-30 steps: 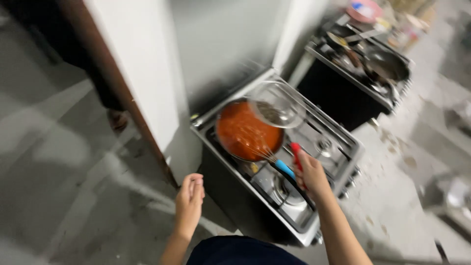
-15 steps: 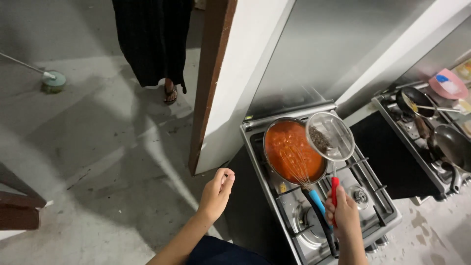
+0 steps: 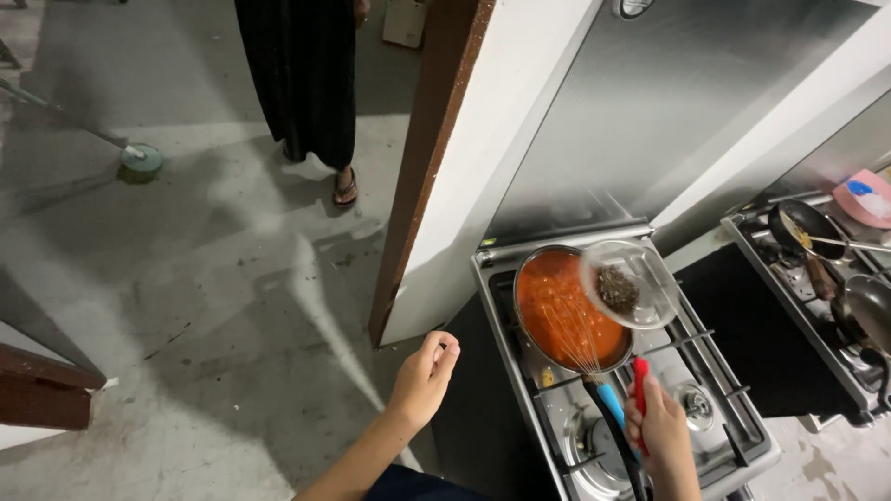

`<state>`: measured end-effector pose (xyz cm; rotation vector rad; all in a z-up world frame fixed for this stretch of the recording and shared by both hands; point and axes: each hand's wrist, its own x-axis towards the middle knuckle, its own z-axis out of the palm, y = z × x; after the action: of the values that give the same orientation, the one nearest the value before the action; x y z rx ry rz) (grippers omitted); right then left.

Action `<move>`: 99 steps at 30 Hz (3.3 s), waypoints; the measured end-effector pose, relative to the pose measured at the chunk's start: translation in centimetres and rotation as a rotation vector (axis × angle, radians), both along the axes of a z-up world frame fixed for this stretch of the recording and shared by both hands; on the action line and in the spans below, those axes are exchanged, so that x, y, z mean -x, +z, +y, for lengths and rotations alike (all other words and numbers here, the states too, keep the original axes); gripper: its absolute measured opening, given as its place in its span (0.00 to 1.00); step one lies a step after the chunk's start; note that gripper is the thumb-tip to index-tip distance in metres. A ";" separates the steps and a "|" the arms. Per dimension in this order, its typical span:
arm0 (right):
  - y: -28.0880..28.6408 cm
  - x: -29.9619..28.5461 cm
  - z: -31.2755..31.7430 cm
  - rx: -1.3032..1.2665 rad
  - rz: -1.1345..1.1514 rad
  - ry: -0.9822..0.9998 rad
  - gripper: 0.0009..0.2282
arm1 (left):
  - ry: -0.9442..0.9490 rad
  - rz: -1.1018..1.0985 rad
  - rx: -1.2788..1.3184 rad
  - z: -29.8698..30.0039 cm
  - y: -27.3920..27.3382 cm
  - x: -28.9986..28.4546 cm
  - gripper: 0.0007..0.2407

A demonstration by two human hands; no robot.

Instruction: Preparing a sauce in a pot on a stove by whisking and using a strainer.

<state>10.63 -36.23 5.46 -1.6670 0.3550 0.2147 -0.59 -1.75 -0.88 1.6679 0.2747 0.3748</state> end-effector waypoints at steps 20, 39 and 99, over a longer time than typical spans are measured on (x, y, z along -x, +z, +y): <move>-7.6 -5.8 -4.9 0.113 0.036 0.017 0.21 | 0.024 0.100 -0.032 1.5 0.3 -0.1 0.10; -7.9 -6.1 -4.6 0.041 0.026 -0.003 0.21 | 0.094 0.047 0.009 1.6 -2.3 -0.9 0.09; 1.3 2.0 4.3 -0.057 -0.007 -0.014 0.16 | -0.133 0.118 0.149 2.2 1.0 0.0 0.11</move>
<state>8.62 -31.91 6.73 -1.6087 0.3529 0.2068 -0.61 0.50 0.09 1.5539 0.2710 0.1519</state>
